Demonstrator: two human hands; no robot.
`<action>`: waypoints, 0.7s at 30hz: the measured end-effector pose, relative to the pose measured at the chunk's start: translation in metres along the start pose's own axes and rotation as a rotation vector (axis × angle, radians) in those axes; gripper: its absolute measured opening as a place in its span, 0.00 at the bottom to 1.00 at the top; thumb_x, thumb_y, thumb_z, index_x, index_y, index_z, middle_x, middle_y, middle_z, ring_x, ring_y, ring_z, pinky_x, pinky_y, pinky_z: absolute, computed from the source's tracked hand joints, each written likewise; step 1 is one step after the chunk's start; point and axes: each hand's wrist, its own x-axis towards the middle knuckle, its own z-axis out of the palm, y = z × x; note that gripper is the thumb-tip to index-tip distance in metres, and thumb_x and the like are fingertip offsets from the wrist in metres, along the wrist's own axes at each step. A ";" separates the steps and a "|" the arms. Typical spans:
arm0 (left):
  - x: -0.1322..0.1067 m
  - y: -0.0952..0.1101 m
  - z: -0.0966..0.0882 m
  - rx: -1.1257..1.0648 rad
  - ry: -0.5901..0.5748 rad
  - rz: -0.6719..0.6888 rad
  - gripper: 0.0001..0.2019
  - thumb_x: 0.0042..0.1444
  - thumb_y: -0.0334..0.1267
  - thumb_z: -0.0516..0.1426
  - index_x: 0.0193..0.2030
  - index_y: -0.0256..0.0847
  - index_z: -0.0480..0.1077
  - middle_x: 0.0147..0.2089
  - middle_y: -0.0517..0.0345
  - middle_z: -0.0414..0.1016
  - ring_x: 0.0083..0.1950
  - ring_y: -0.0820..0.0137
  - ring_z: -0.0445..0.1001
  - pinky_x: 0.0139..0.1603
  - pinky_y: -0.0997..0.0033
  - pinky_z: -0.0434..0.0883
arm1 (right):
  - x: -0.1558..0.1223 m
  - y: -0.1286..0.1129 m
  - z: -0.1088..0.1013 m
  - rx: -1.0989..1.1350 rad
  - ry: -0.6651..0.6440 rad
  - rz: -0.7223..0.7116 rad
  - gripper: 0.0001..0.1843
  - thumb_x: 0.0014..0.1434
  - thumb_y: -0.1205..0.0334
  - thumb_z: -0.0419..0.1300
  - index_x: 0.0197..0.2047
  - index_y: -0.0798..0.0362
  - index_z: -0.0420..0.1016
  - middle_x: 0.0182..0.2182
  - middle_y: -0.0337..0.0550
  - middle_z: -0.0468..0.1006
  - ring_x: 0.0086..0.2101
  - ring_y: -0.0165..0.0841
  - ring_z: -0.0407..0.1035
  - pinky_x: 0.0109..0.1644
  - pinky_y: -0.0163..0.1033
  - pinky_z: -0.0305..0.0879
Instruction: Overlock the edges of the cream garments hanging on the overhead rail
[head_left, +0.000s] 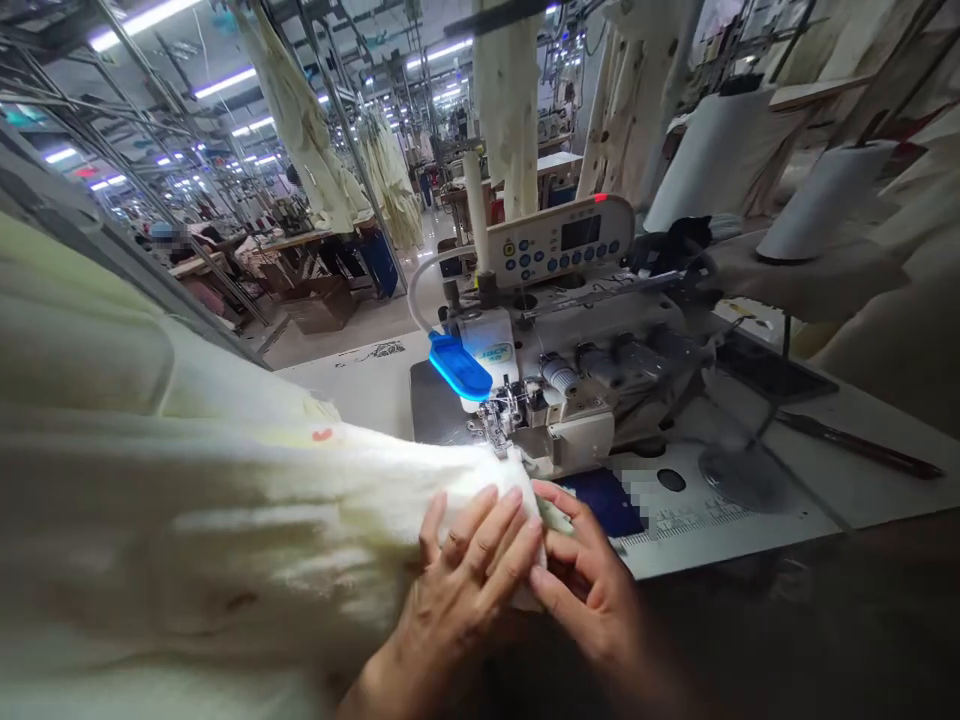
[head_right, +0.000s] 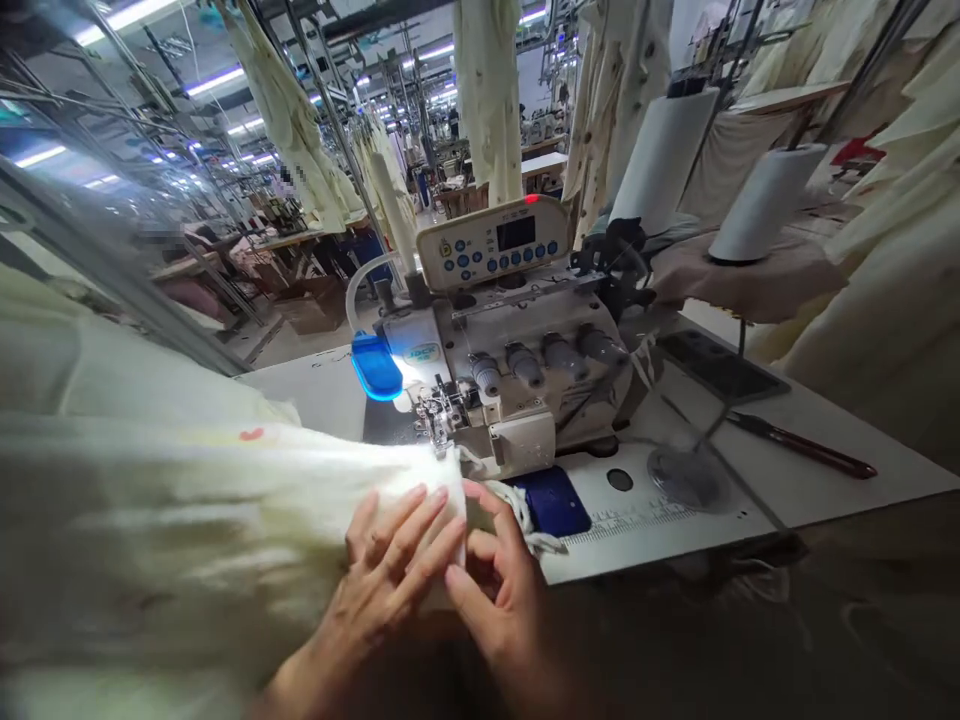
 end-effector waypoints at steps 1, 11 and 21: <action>-0.007 0.004 0.003 -0.065 0.074 -0.027 0.16 0.62 0.37 0.52 0.55 0.38 0.67 0.51 0.51 0.75 0.57 0.66 0.67 0.67 0.59 0.50 | -0.002 0.004 0.002 -0.023 0.079 -0.039 0.27 0.57 0.55 0.57 0.60 0.49 0.59 0.34 0.46 0.73 0.32 0.37 0.70 0.39 0.41 0.69; -0.021 0.019 -0.004 -0.174 0.157 -0.147 0.12 0.57 0.25 0.55 0.47 0.36 0.72 0.37 0.52 0.74 0.41 0.67 0.69 0.46 0.63 0.66 | -0.008 0.007 0.009 0.072 -0.110 0.053 0.12 0.54 0.56 0.60 0.26 0.55 0.67 0.23 0.36 0.66 0.27 0.29 0.61 0.30 0.31 0.59; -0.024 0.030 -0.006 -0.203 0.297 -0.060 0.09 0.56 0.26 0.57 0.44 0.34 0.73 0.36 0.53 0.73 0.41 0.69 0.69 0.47 0.62 0.66 | -0.035 -0.012 -0.006 0.023 -0.053 0.127 0.17 0.56 0.51 0.59 0.25 0.55 0.67 0.19 0.35 0.61 0.22 0.26 0.54 0.24 0.30 0.51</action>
